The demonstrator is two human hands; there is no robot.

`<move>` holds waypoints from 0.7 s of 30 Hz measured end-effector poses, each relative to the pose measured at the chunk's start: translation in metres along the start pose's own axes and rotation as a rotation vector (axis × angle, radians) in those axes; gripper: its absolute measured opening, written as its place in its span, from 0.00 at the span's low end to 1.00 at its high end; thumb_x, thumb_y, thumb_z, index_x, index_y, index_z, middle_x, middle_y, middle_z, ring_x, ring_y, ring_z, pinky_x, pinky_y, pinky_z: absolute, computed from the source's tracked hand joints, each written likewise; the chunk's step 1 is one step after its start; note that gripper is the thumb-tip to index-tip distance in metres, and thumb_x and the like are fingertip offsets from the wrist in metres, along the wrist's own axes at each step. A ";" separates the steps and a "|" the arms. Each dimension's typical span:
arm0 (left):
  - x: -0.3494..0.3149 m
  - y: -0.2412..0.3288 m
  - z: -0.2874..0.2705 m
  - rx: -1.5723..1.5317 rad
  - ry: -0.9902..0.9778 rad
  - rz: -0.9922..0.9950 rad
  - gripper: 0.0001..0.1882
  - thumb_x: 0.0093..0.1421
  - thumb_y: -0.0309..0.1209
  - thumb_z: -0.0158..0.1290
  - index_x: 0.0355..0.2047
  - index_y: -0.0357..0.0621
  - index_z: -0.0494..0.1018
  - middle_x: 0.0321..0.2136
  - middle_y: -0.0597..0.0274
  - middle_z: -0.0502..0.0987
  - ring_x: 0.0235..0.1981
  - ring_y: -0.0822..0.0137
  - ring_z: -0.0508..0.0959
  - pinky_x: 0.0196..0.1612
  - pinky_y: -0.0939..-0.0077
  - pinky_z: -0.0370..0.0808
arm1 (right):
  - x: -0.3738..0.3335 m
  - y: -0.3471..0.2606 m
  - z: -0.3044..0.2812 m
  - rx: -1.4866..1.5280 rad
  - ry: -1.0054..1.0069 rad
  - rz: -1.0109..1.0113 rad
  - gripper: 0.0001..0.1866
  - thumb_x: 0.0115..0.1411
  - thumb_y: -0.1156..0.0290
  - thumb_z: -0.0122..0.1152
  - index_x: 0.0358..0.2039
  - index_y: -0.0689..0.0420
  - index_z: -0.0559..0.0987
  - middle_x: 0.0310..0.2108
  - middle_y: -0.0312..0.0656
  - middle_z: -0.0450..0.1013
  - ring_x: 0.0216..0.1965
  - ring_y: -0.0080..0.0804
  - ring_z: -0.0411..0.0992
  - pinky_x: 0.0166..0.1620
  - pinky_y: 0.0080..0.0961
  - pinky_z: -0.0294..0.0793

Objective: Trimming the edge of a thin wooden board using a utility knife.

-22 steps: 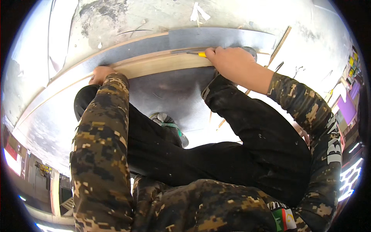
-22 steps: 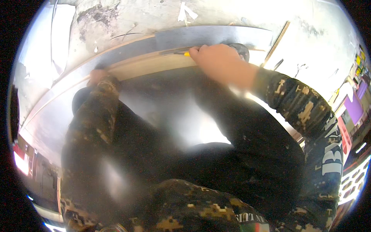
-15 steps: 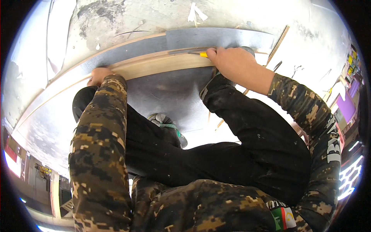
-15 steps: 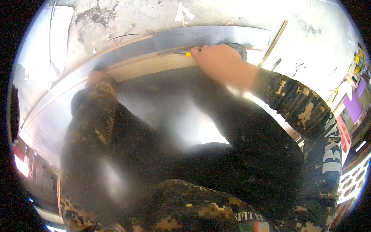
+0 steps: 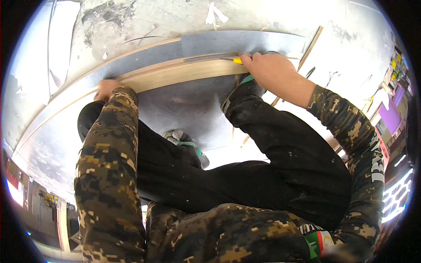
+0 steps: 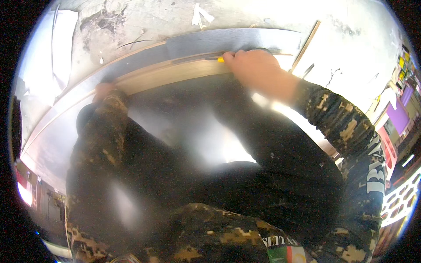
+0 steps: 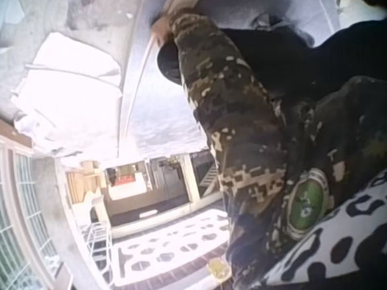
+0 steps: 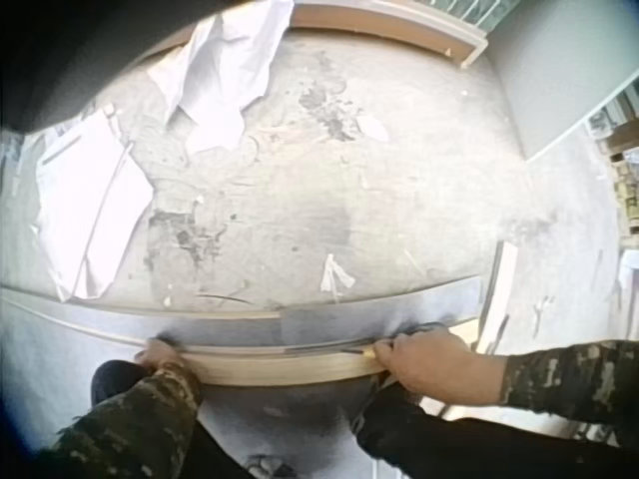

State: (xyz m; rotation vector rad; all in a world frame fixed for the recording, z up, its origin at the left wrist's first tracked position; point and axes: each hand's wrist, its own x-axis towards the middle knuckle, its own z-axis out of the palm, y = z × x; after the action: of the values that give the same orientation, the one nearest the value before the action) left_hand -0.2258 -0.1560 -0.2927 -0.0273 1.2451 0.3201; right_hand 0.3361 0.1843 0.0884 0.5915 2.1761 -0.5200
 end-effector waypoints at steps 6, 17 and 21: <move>0.019 -0.007 -0.029 -0.399 -0.073 -0.049 0.27 0.71 0.46 0.36 0.55 0.40 0.73 0.52 0.54 0.77 0.53 0.61 0.77 0.55 0.68 0.73 | 0.002 -0.002 -0.002 0.036 0.070 -0.022 0.16 0.60 0.75 0.59 0.48 0.60 0.70 0.33 0.45 0.76 0.33 0.44 0.80 0.33 0.37 0.81; -0.064 0.038 0.020 -0.273 0.140 -0.020 0.27 0.70 0.47 0.35 0.53 0.41 0.74 0.52 0.53 0.77 0.53 0.60 0.76 0.55 0.68 0.73 | -0.013 0.018 0.007 0.001 0.039 0.036 0.13 0.63 0.74 0.55 0.47 0.60 0.70 0.35 0.45 0.76 0.32 0.44 0.81 0.30 0.37 0.81; -0.066 0.041 0.036 -0.384 0.203 -0.052 0.28 0.70 0.47 0.34 0.56 0.41 0.72 0.54 0.51 0.76 0.54 0.59 0.76 0.57 0.68 0.74 | -0.015 0.013 -0.001 -0.043 0.020 0.082 0.12 0.63 0.73 0.56 0.46 0.60 0.70 0.34 0.45 0.76 0.29 0.43 0.81 0.29 0.36 0.81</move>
State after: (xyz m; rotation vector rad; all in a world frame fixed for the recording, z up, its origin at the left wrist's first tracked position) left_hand -0.2210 -0.1246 -0.2130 -0.4304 1.3647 0.5169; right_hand 0.3514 0.1918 0.0984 0.6626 2.1658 -0.4246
